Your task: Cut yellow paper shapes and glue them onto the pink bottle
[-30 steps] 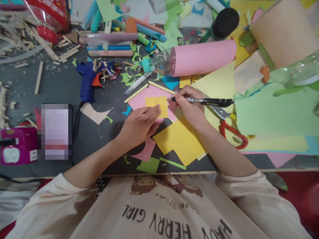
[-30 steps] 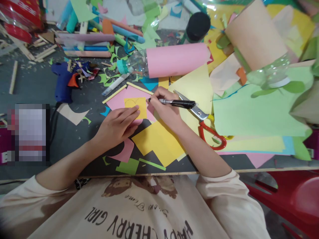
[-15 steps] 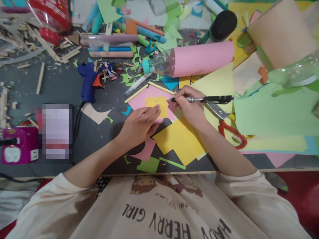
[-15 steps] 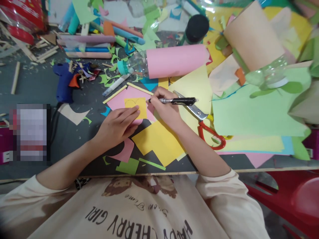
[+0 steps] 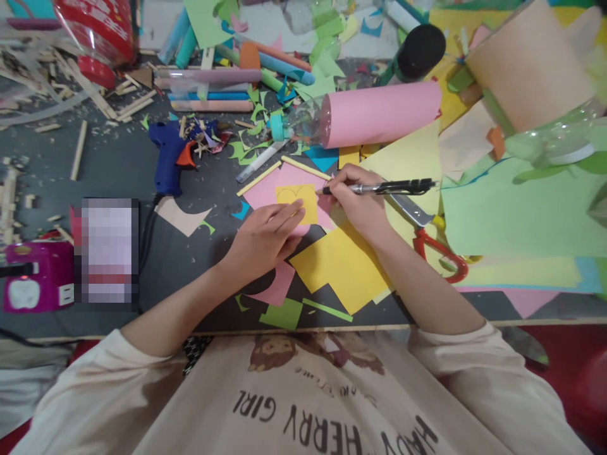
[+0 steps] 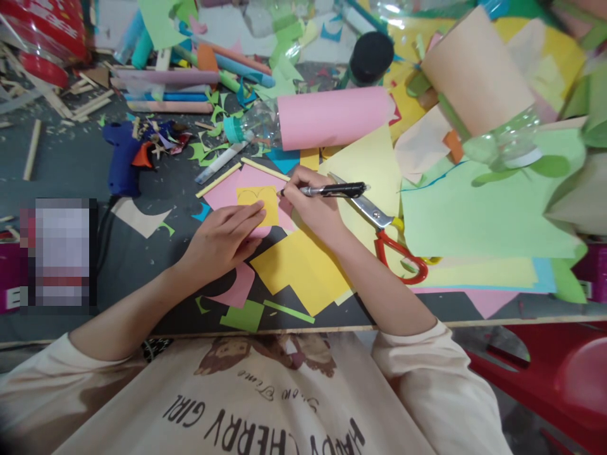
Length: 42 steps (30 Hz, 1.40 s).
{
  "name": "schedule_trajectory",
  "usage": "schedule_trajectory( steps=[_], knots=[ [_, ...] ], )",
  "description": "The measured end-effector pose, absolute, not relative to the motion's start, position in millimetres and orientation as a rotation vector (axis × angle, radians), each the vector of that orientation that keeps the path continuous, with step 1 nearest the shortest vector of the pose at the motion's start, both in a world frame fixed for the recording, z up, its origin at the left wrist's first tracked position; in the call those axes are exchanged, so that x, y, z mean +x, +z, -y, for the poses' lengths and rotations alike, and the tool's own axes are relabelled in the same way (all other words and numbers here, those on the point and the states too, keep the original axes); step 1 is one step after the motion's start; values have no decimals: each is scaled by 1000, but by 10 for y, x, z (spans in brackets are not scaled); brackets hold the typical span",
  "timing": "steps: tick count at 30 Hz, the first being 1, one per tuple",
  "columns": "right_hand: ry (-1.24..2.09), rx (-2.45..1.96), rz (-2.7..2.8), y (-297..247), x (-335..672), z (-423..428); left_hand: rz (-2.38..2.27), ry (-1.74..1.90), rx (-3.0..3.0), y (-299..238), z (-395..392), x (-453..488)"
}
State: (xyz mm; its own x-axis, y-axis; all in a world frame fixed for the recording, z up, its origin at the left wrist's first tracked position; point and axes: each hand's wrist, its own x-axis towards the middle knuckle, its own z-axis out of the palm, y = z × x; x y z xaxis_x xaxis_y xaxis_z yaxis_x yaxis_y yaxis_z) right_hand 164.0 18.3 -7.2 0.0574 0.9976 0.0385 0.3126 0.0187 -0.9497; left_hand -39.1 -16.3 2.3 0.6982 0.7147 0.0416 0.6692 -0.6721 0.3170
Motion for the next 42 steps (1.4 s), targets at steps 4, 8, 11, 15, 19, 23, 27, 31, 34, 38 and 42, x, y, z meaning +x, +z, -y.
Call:
schedule_trajectory(
  steps=[4, 8, 11, 15, 19, 23, 27, 31, 34, 38, 42],
  knots=[
    [989, -1432, 1370, -42, 1642, -159, -1094, 226, 2615, 38, 156, -389],
    [1002, -1305, 1380, -18, 1646, -120, -1083, 227, 2643, 51, 159, -387],
    [925, -1253, 1533, -45, 1646, -134, -1084, 233, 2643, 48, 165, -391],
    [716, -1245, 1879, -123, 1634, -184, -1092, 243, 2633, 30, 169, -409],
    [621, -1258, 1976, -205, 1627, -185, -1077, 287, 2620, 16, 164, -430],
    [622, -1257, 1987, -238, 1635, -193, -1077, 325, 2613, 29, 151, -448],
    [653, -1298, 1950, -188, 1612, -228, -1076, 370, 2600, 54, 117, -472],
    [885, -1303, 1808, -88, 1614, -219, -1084, 502, 2576, 36, 89, -504],
    [1046, -1188, 1664, -54, 1676, -201, -1235, 662, 2430, 20, 96, -529],
    [1260, -999, 1415, -89, 1774, -218, -1379, 786, 1926, 137, 102, -522],
    [1390, -860, 1224, -51, 1800, -212, -1165, 594, 1159, 383, 63, -462]
  ],
)
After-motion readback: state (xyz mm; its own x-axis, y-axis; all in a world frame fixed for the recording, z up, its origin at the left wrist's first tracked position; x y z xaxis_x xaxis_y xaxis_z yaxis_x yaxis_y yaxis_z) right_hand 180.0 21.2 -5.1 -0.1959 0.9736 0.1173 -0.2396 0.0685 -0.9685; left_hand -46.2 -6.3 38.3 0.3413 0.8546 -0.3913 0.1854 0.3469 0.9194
